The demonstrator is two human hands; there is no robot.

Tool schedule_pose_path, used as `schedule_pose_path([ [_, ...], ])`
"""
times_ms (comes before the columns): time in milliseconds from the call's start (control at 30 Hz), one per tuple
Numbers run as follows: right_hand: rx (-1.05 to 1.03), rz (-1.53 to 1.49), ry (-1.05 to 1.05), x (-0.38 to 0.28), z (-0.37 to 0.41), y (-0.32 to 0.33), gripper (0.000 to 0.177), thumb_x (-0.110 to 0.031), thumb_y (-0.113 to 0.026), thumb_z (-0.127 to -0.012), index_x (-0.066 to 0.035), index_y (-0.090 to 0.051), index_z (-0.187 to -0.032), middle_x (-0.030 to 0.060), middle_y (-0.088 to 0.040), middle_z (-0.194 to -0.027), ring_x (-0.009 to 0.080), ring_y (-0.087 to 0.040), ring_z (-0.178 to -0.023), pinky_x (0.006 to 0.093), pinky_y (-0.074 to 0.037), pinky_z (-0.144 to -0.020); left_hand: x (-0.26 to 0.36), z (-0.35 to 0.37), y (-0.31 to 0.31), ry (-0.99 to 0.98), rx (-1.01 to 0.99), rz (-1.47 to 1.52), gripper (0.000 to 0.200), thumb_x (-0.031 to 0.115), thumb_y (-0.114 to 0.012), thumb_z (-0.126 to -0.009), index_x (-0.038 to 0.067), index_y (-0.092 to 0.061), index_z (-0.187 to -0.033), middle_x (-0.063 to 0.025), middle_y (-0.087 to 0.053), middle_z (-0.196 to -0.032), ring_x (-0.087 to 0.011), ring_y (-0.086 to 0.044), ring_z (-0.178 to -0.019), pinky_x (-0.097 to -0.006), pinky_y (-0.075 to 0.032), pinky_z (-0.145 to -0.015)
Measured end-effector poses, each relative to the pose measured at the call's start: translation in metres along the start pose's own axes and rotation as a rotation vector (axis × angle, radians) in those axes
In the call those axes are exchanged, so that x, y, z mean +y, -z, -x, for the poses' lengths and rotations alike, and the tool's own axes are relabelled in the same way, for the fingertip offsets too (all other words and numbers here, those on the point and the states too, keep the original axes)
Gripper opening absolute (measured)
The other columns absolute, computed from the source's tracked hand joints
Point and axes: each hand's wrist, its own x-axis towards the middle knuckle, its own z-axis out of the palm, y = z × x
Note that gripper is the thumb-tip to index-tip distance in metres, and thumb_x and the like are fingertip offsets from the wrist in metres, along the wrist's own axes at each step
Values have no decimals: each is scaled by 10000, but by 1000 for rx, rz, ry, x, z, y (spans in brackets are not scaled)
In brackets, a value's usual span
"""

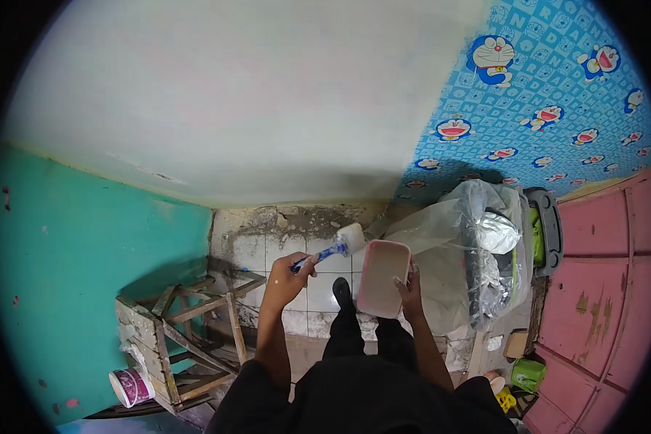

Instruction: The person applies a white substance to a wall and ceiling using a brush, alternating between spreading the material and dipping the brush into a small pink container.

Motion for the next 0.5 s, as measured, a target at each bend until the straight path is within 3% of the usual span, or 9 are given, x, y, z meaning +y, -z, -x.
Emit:
schedule_pose_path([
  [200, -3, -49, 1, -10, 10, -45, 753, -79, -596, -921, -108, -172, -1543, 162, -476, -1351, 243, -508, -1224, 381, -415, -1031, 43, 16, 22, -84, -95, -75, 278, 247, -691, -912, -16, -695, -822, -78, -649, -635, -118, -566, -523, -281, -449, -519],
  [300, 7, -51, 33, -19, 12, -64, 745, -96, -606, -922, -107, -189, -1539, 159, -485, -1335, 241, -516, -1208, 379, -419, -1025, 49, 17, 26, -277, -13, -159, 268, 248, -712, -882, -13, -696, -825, -123, -647, -639, -174, -581, -514, -313, -454, -519],
  [333, 11, -53, 40, -21, 14, -70, 743, -103, -610, -922, -107, -196, -1538, 158, -487, -1331, 241, -517, -1204, 379, -419, -1024, 53, 19, 28, -296, 12, -182, 290, 280, -709, -865, -6, -697, -821, -150, -616, -608, -240, -559, -488, -364, -465, -562],
  [433, 19, -104, 48, -28, 19, -84, 740, -115, -623, -917, -86, -210, -1531, 156, -468, -1362, 236, -496, -1233, 378, -409, -1033, 54, 20, 30, -448, 125, -381, 336, 291, -694, -895, -20, -672, -769, -104, -585, -583, -144, -514, -488, -299, -402, -491],
  [500, 14, -121, 93, -23, 17, -91, 732, -115, -617, -919, -70, -212, -1527, 153, -447, -1391, 232, -469, -1264, 381, -396, -1048, 62, 23, 33, -464, 100, -359, 350, 306, -690, -890, -16, -669, -755, -123, -570, -570, -210, -507, -473, -335, -413, -517],
])
